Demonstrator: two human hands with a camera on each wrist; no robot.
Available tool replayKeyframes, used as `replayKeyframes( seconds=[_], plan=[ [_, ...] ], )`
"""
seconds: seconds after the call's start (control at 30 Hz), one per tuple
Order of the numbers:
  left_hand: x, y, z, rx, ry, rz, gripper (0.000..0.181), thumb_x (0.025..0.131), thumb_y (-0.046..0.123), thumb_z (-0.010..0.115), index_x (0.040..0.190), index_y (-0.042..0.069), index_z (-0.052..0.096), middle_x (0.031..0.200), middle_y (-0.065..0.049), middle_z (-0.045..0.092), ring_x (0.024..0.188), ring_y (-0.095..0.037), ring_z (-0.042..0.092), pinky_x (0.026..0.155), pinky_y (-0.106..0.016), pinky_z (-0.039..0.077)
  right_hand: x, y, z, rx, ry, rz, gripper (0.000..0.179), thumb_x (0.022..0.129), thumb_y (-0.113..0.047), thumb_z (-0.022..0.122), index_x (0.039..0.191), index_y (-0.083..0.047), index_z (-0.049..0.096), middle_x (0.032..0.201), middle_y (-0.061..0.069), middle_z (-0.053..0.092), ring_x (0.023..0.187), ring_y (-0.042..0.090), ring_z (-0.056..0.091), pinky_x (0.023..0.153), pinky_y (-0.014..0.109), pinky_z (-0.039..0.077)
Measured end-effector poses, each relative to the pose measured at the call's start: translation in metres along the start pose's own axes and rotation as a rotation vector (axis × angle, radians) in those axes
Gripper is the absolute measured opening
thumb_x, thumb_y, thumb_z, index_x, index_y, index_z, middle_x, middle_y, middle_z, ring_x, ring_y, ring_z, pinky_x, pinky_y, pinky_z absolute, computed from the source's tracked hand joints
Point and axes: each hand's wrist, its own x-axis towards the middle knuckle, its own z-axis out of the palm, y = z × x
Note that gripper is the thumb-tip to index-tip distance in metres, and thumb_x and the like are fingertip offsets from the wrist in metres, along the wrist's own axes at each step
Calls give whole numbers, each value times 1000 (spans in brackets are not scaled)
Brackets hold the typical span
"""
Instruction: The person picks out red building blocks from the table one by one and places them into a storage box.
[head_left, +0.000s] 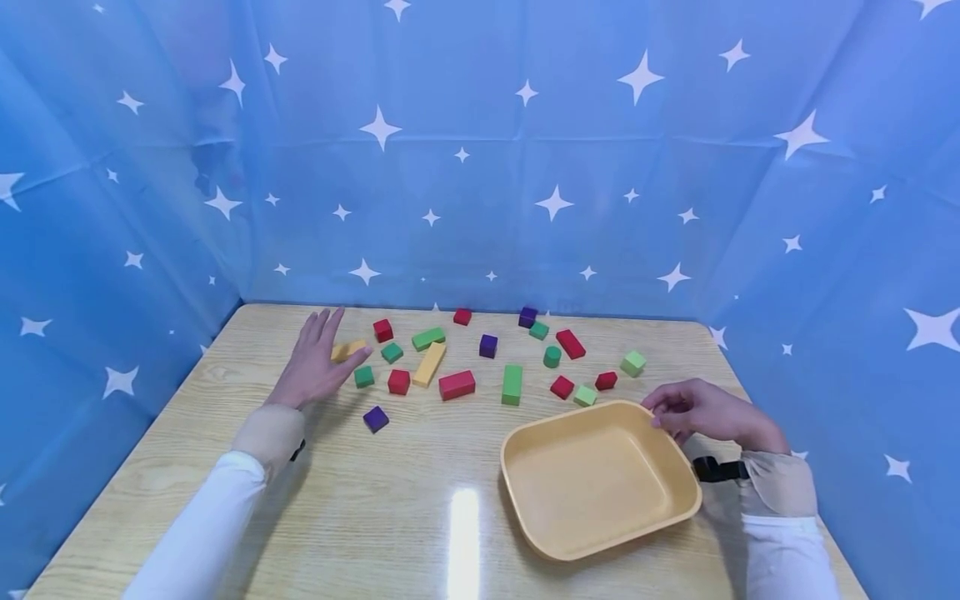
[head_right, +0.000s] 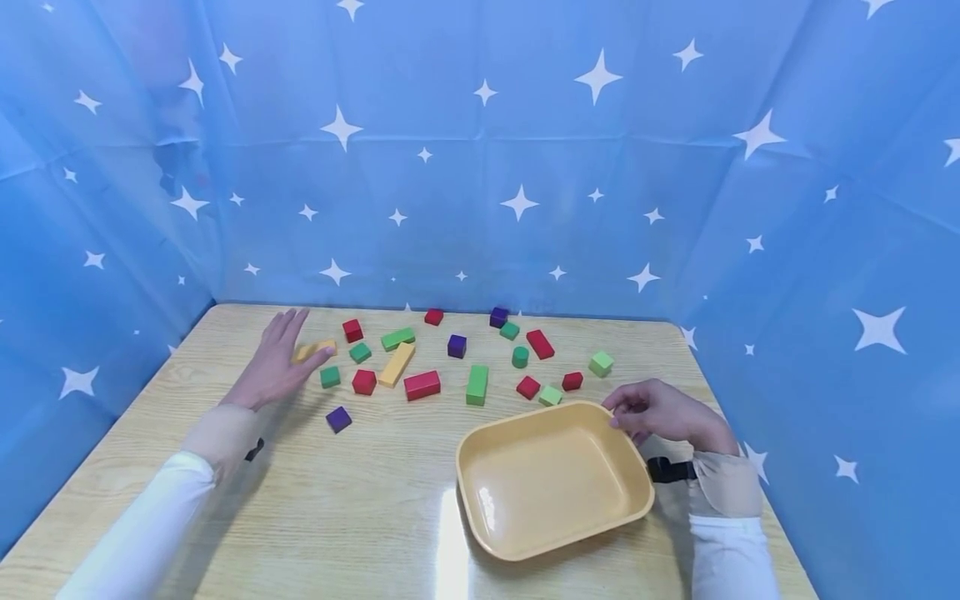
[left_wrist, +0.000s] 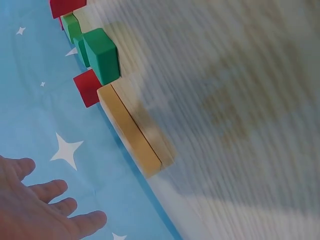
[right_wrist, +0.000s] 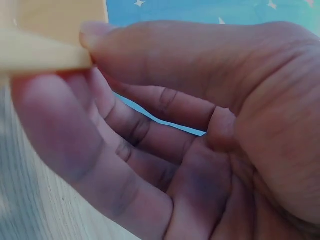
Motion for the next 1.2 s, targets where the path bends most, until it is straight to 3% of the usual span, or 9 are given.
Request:
replayKeyframes(
  seconds=[0.37, 0.7, 0.97, 1.2],
  plan=[
    [24, 11, 8, -1, -58, 12, 97, 97, 52, 63, 166, 15, 7, 169, -24, 14, 156, -46, 10, 119, -70, 26, -1, -3, 3, -12, 27, 40, 32, 100, -9, 64, 126, 9, 61, 99, 20, 70, 75, 19, 72, 67, 40, 63],
    [46, 25, 19, 25, -94, 31, 95, 95, 50, 66, 165, 11, 14, 167, -27, 18, 153, -48, 20, 116, -68, 34, -3, -4, 4, -20, 32, 29, 30, 100, -8, 63, 125, 8, 62, 98, 21, 70, 74, 19, 71, 66, 40, 63],
    [62, 28, 27, 119, -124, 32, 89, 96, 46, 66, 163, 11, 20, 161, -30, 26, 146, -51, 31, 110, -68, 42, -4, -4, 5, -25, 34, 31, 29, 100, -9, 63, 124, 7, 63, 97, 20, 69, 74, 18, 70, 66, 40, 63],
    [73, 23, 34, 106, -144, 10, 82, 97, 42, 65, 162, 10, 26, 160, -30, 28, 144, -51, 34, 111, -66, 41, -3, -5, 5, -36, 38, 29, 29, 100, -9, 63, 124, 7, 62, 99, 20, 69, 75, 20, 72, 67, 41, 63]
  ],
)
